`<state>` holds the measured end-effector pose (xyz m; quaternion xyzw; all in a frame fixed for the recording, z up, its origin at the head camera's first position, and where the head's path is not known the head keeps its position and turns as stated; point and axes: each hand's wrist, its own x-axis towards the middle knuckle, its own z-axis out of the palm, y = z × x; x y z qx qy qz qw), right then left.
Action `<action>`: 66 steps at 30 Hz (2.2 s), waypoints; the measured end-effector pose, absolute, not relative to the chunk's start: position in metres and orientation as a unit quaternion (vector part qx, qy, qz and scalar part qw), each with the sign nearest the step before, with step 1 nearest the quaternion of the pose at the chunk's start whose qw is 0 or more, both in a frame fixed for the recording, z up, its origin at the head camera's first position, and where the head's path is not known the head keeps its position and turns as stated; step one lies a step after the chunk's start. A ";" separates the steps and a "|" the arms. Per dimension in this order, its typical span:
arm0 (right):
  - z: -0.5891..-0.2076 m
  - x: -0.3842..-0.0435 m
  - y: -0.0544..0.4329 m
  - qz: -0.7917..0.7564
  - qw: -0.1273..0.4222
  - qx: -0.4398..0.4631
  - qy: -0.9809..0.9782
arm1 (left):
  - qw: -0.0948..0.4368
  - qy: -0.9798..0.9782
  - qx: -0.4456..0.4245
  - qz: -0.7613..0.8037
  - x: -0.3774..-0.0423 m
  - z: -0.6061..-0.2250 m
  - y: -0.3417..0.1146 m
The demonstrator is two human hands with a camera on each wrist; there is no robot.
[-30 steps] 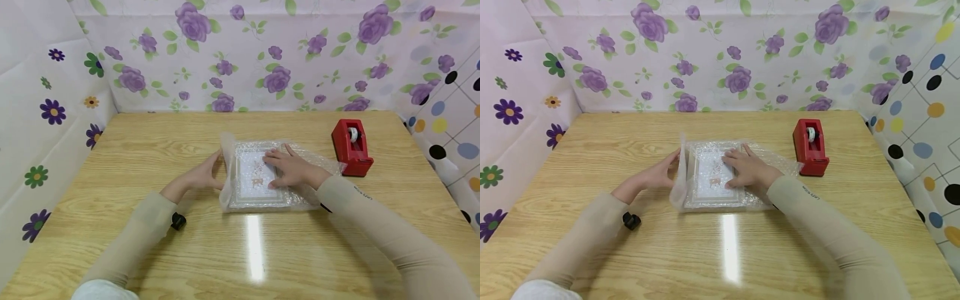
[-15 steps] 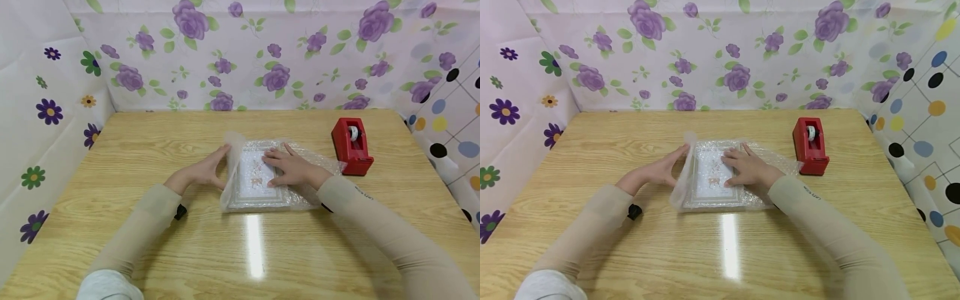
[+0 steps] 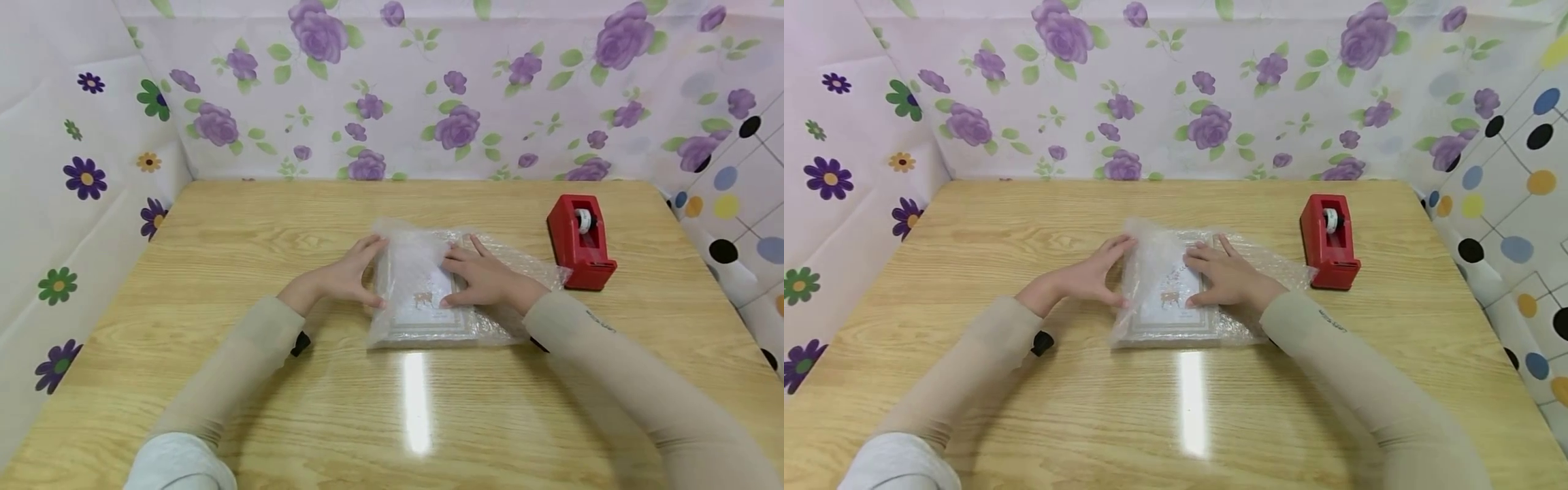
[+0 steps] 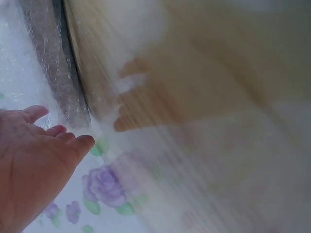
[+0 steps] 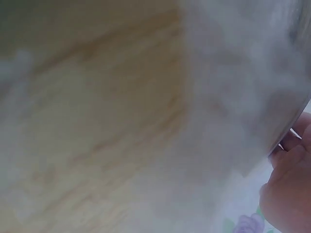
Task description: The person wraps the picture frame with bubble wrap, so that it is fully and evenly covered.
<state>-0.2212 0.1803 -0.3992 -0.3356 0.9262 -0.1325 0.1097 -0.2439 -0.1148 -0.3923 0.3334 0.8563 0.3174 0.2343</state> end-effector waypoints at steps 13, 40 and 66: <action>-0.402 -0.220 0.182 -0.154 0.093 -0.331 0.926 | 0.239 0.873 0.320 0.279 -0.241 -0.391 -0.106; -0.405 -0.226 0.182 -0.166 0.106 -0.340 0.919 | 0.165 0.930 0.316 0.088 -0.234 -0.378 -0.091; -0.371 -0.229 0.182 -0.211 0.182 -0.356 0.892 | 0.196 0.941 0.264 -0.077 -0.229 -0.356 -0.063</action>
